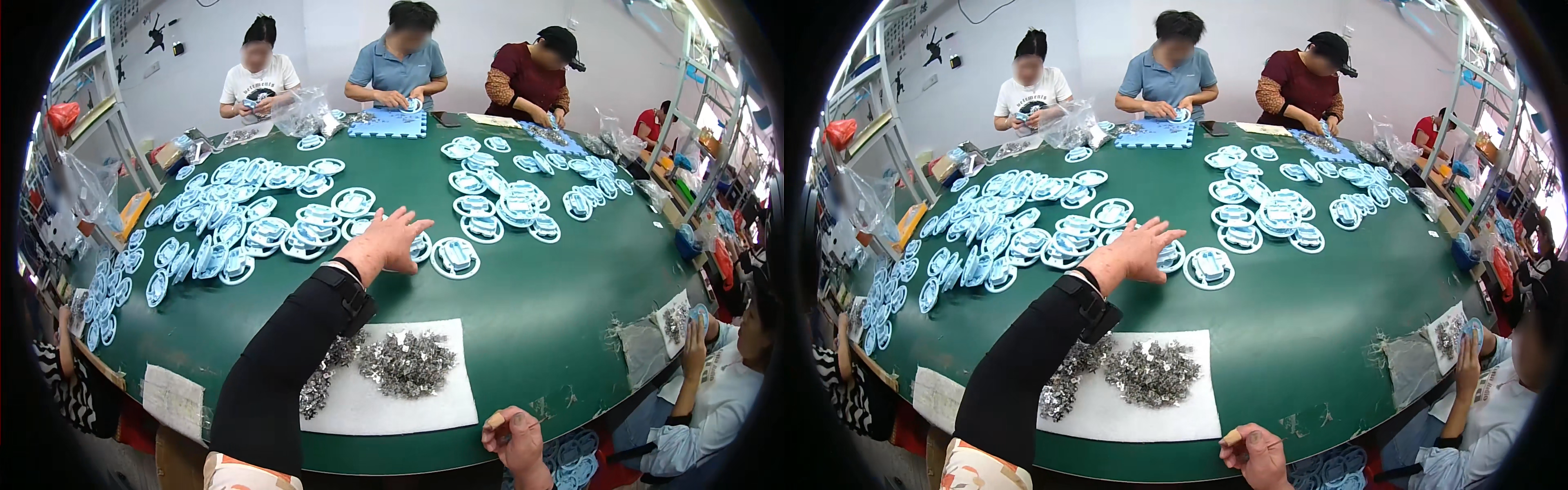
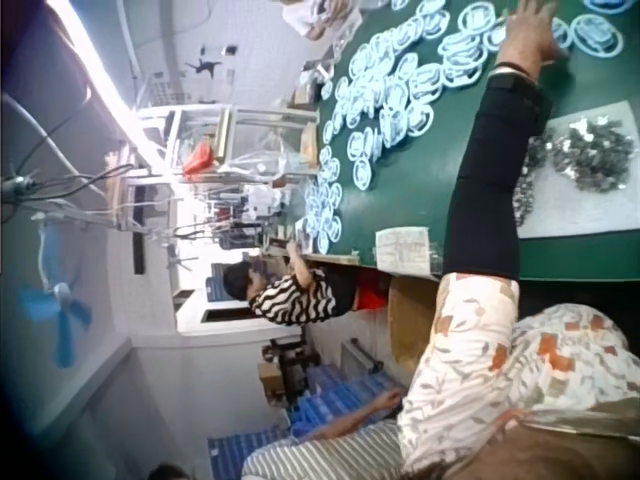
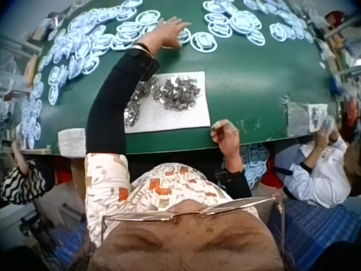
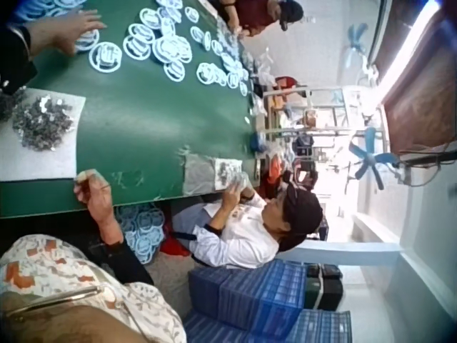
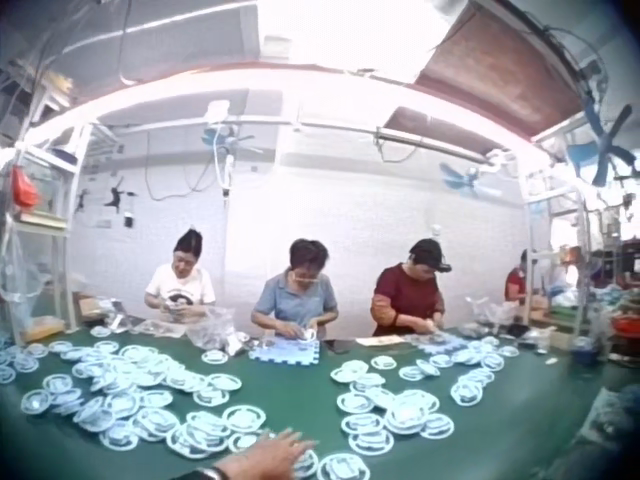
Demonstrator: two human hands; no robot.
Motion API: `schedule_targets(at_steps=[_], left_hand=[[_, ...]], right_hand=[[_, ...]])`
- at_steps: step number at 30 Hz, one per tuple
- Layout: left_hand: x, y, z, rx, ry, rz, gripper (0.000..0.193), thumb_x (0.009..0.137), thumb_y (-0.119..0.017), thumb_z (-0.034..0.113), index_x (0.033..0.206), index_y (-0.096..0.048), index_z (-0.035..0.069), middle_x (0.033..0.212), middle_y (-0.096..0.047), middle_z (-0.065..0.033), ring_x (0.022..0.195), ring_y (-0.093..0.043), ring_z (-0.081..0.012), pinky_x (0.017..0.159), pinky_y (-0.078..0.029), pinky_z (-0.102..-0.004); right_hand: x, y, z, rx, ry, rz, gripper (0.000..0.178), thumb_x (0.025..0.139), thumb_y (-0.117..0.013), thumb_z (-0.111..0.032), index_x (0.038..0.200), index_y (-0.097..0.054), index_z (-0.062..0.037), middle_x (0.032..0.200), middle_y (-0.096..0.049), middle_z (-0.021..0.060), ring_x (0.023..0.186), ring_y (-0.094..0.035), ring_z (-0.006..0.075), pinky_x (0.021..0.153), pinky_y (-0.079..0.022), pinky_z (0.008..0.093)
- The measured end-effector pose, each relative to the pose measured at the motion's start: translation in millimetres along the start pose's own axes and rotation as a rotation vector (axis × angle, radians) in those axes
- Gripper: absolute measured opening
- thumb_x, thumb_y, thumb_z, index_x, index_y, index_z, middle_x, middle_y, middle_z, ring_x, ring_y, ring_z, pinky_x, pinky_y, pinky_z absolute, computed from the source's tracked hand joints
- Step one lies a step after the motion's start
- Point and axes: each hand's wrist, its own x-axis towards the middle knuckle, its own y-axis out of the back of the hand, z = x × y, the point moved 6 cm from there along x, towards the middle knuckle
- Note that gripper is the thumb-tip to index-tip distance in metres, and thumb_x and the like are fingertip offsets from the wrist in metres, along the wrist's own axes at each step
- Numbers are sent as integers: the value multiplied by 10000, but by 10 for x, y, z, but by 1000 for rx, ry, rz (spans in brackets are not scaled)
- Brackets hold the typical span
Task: The person sits at a green table in a workshop, assembling light blue plastic rings. They pick up a ring, insert a small metal pin into a central slot using a wooden-handled tool, and place the finished item on the table. The process is repeated continuously with other workers visible in the background.
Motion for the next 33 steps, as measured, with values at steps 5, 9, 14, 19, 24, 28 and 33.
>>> schedule_targets(at_steps=[5,9,14,19,24,28,33], left_hand=[[106,71,-28,-164,72,-320,854,716,-816,303,1486,-467,187,1310,-599,-175,1256,-550,-354,1097,-410,-473],[-105,394,-90,-369,57,-134,882,707,-817,300,1491,-454,122,1299,-608,-183,1206,-581,-351,1037,-466,-383],[-811,777,135,-1163,149,-205,875,805,-807,363,1512,-409,35,1316,-593,-130,1173,-612,-225,998,-494,-357],[-1637,871,634,-1928,204,-305,670,1011,-538,459,1509,-406,31,1319,-610,-117,1149,-645,-202,945,-568,-380],[-2213,762,1113,-2176,277,-460,659,1048,-447,518,1498,-422,37,1349,-607,-120,1207,-622,-212,958,-551,-378],[-2598,855,1393,-1449,161,-318,673,941,-672,444,1465,-494,61,1311,-602,-158,1152,-610,-250,928,-530,-382],[-2936,1093,1813,-421,-228,-45,784,745,-861,429,1414,-569,142,1240,-564,-192,1150,-553,-382,938,-490,-481]], right_hand=[[-2,10,-1,24,4,17,481,1029,-564,-454,943,-630,15,790,-671,165,585,-609,196,520,-505,298],[0,-35,-48,43,29,9,474,1037,-549,-451,952,-628,10,794,-672,165,598,-612,190,527,-501,293],[25,-135,-103,40,-2,-46,477,1053,-507,-461,971,-622,-5,781,-670,120,590,-591,152,505,-463,257],[41,-269,-198,60,-12,-1,422,1081,-461,-404,952,-599,-27,722,-629,99,539,-532,139,477,-405,260],[-93,-655,-281,28,-32,-117,389,1096,-457,-352,1025,-635,-13,771,-636,45,548,-513,70,447,-352,192],[-215,-900,-195,120,-241,-199,395,1093,-458,-363,1045,-633,-12,800,-659,62,557,-533,62,426,-329,174],[-391,-1025,38,53,-386,-282,343,1054,-564,-346,1142,-610,-17,889,-690,57,606,-573,52,450,-352,163]])
